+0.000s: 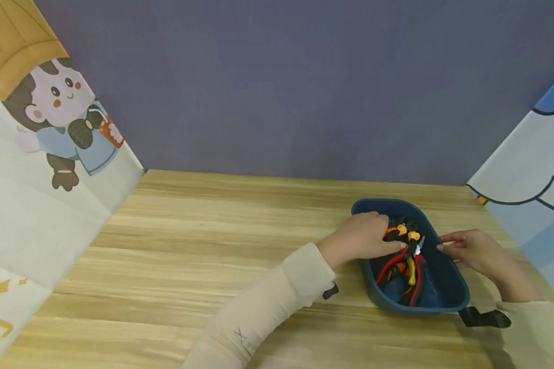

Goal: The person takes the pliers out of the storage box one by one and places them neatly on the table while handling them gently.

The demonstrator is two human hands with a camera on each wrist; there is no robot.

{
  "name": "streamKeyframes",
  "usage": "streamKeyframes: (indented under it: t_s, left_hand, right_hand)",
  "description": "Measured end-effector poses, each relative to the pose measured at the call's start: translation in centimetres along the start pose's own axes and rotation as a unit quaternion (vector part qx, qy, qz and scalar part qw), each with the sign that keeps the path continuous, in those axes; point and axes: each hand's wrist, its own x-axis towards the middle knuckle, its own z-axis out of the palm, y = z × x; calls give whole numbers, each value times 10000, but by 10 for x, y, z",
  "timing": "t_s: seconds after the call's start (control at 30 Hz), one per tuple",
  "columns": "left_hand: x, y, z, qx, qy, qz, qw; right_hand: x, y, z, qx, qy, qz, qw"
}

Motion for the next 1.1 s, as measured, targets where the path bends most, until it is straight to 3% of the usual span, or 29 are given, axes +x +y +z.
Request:
streamKeyframes:
  t_s: [0.27, 0.6, 1.1]
  left_hand:
    - [12, 6, 11, 29, -40, -116, 9999]
    - [22, 20, 26, 47, -410, -473, 9980]
    - [42, 32, 35, 124, -798, -857, 9930]
  right_hand:
    - [0, -1, 0, 29, -91, 67, 9999]
    - [-8, -5, 8, 78, 3, 99, 9999]
    - [-8, -9, 7, -86, 90, 163, 9998]
